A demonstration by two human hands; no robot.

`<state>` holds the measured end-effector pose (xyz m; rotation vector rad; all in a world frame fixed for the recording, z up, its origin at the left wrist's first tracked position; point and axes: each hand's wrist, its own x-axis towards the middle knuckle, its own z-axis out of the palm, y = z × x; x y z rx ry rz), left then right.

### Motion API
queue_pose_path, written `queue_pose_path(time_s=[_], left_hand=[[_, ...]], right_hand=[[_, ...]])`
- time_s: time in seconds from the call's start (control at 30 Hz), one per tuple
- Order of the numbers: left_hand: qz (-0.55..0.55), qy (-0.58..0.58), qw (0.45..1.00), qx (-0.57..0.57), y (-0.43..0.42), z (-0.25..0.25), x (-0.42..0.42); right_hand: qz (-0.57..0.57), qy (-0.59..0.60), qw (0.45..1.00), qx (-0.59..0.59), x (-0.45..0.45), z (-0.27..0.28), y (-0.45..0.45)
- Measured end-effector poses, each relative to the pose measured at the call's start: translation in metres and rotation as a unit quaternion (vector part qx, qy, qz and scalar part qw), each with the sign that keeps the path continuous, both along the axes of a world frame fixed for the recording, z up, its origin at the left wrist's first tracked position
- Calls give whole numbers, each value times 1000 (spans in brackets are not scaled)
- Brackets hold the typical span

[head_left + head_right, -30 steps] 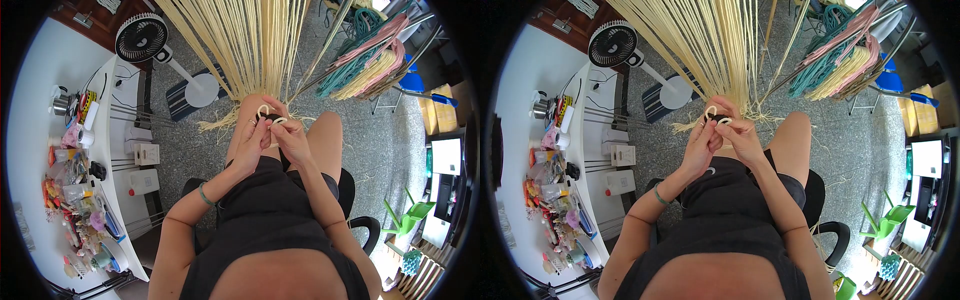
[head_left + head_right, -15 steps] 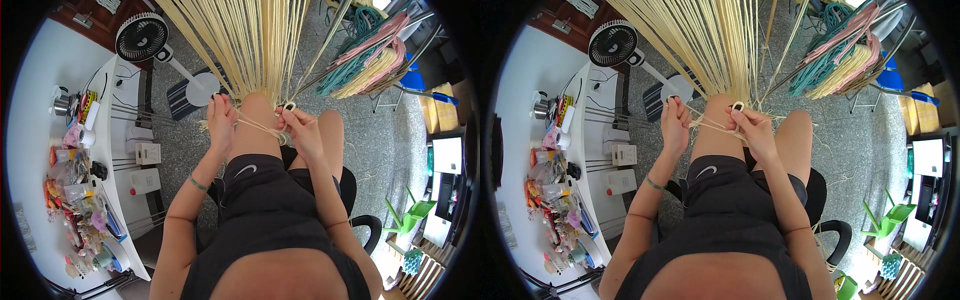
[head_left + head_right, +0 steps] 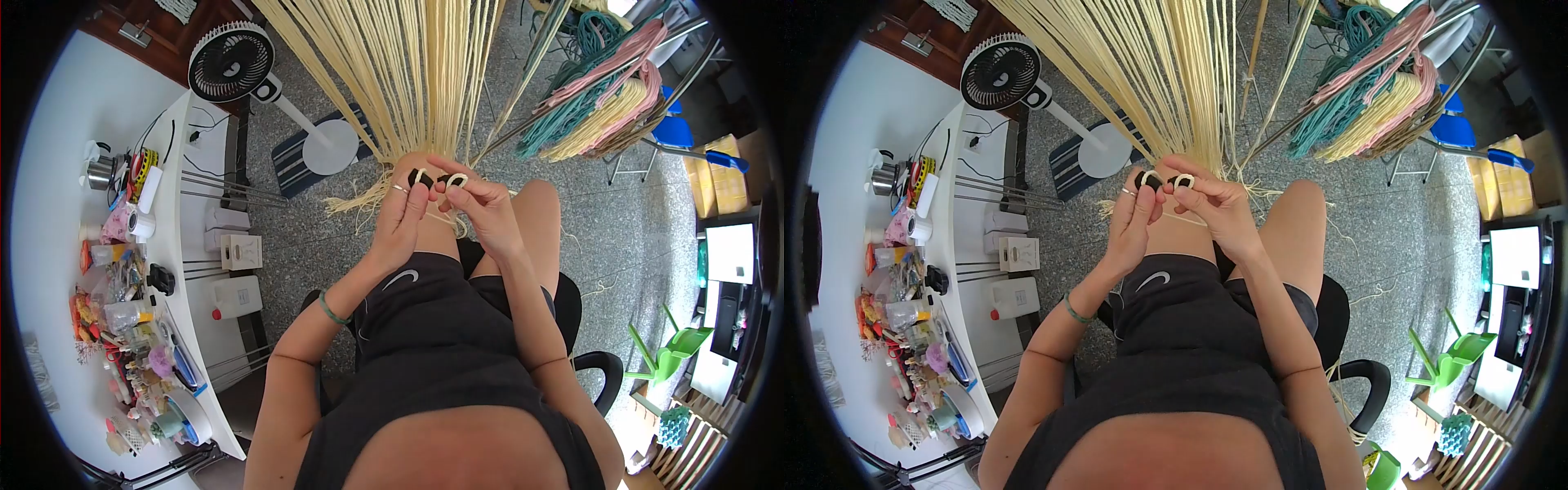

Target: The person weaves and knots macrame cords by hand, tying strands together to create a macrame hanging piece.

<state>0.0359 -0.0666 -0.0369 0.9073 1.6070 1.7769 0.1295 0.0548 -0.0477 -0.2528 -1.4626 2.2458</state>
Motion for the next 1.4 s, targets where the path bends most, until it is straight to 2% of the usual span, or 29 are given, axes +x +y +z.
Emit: queue_pose_path(time_s=[0.3, 0.37, 0.5, 0.57, 0.6, 0.67, 0.7, 0.8, 0.87, 1.0, 1.07, 1.17, 1.3, 1.4], left_hand=[[-58, 89, 994, -9, -6, 11, -11], [-62, 155, 986, -25, -6, 13, -13], [-42, 148, 988, -32, -4, 14, -9], [-29, 151, 981, -116, -3, 13, -9], [-28, 151, 981, -115, -1, 10, -7], [-7, 94, 995, -40, 4, -1, 0], [-7, 94, 995, -39, 5, -4, 1], [2, 159, 987, -33, 5, -8, 5], [13, 60, 998, -11, 5, -5, 11], [11, 57, 998, -7, 4, 0, 13], [-14, 69, 996, -57, 0, 6, 13], [-35, 67, 997, 6, 3, -2, 12], [-39, 90, 995, -35, 1, -14, 3], [46, 44, 998, -7, 4, -8, 4]], right_hand=[[25, -13, 1000, 1, 4, 0, 2], [20, -14, 1000, 14, 4, 0, 1], [-21, -5, 1000, -14, 4, 2, 0], [-40, 2, 999, -30, 4, 5, 0], [-34, 19, 999, -37, 4, 10, 0], [-27, 35, 998, -43, 4, 13, -2], [-33, 34, 998, -36, 3, 11, -3], [-41, 38, 998, -21, 2, 11, -5], [-44, 44, 998, -13, 2, 11, -6], [-66, 37, 997, 29, 3, 15, -5], [-77, 32, 995, 57, 3, 15, -5], [-57, 0, 998, -10, 3, 12, -3], [-49, 23, 998, -31, 3, 8, -5], [-85, 21, 995, -45, 1, 6, -6]])
